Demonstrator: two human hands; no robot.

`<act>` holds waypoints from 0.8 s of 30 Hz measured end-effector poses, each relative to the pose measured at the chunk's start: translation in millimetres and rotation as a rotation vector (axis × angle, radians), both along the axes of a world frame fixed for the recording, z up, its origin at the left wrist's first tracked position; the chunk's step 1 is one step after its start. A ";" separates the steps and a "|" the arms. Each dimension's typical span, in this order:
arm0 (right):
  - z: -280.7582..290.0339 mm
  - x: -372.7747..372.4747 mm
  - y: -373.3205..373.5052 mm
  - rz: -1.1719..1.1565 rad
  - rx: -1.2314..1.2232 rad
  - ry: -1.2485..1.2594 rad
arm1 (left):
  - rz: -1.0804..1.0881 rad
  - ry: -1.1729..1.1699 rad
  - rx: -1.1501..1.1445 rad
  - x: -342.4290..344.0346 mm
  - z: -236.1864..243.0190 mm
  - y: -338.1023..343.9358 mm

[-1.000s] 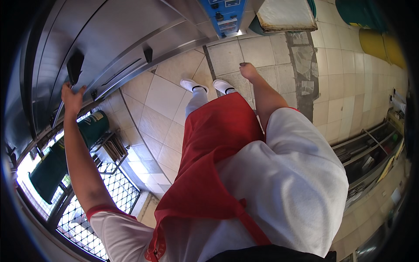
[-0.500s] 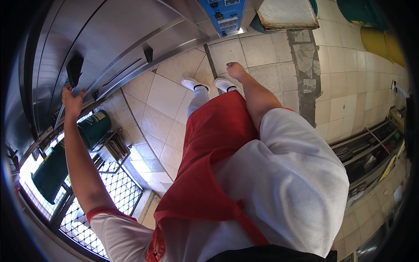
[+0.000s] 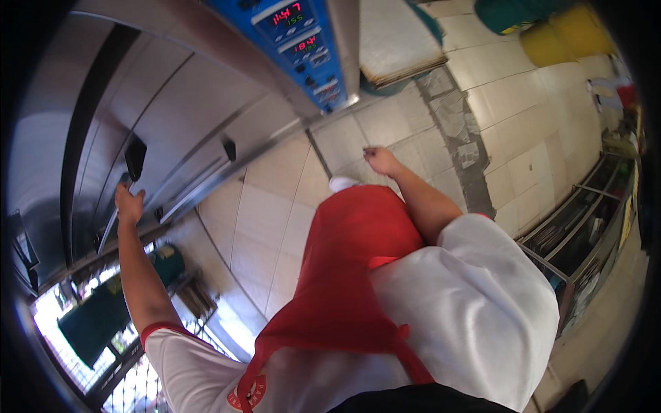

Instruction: The person sprays water on dough on trays, checks an oven control panel, and rolls dough pieces by hand on a workbench to shape them.

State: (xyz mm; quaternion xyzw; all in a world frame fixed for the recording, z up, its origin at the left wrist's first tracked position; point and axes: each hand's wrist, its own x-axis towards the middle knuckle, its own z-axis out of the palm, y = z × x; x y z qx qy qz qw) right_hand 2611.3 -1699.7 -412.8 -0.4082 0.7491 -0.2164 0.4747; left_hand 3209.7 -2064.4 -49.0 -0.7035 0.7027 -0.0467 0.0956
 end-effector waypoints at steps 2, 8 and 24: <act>25.5 -22.6 45.2 0.069 0.001 0.118 | 0.067 0.021 0.031 -22.4 1.9 6.3; 85.7 -107.0 233.2 0.056 0.357 0.236 | 0.158 0.050 -0.073 -30.9 -17.0 30.8; 18.3 -299.2 356.3 -0.443 0.195 -0.043 | -0.479 0.027 0.913 -351.5 -388.7 267.5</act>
